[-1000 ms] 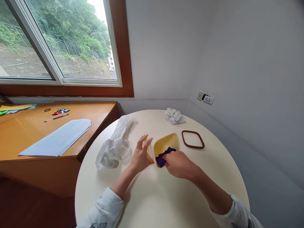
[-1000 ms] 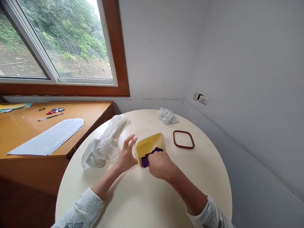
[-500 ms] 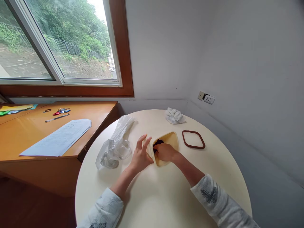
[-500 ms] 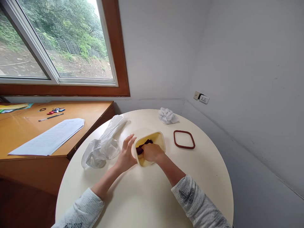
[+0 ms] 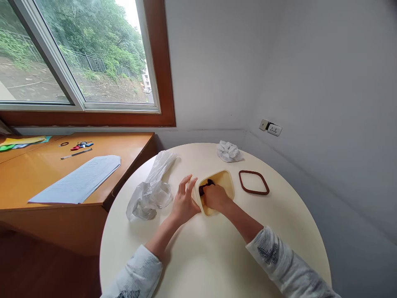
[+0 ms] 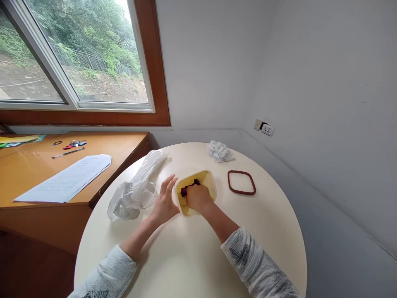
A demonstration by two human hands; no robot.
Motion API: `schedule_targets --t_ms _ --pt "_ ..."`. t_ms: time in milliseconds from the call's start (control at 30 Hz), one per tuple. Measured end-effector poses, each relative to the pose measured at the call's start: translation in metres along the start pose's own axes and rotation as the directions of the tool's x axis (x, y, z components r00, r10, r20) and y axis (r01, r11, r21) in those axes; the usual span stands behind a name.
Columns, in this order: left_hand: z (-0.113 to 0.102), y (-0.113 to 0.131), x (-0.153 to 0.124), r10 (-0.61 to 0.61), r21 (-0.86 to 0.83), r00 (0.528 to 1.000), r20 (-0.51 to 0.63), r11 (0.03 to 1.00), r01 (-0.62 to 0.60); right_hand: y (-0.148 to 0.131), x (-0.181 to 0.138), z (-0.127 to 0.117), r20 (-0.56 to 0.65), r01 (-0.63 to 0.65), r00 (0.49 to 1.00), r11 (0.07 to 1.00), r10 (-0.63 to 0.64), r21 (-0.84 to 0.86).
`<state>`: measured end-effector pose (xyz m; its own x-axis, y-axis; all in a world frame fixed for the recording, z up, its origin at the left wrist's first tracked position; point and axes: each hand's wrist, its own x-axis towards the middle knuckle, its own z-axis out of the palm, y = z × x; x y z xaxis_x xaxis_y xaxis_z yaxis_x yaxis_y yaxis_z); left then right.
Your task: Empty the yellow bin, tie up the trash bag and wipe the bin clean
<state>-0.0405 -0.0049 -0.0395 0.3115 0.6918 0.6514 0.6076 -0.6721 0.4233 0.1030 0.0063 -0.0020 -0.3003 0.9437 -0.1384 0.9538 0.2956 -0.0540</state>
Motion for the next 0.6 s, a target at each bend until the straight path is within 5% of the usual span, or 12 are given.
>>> schedule_targets --t_ms 300,600 --pt "-0.001 0.001 0.001 0.013 0.015 1.000 -0.006 1.000 -0.013 0.004 -0.039 -0.024 0.021 -0.057 0.998 0.998 0.057 -0.018" --pt "0.000 0.003 0.001 0.033 0.017 0.999 -0.011 0.999 -0.033 0.023 -0.083 -0.031 -0.144 -0.056 0.987 0.987 0.077 0.148"
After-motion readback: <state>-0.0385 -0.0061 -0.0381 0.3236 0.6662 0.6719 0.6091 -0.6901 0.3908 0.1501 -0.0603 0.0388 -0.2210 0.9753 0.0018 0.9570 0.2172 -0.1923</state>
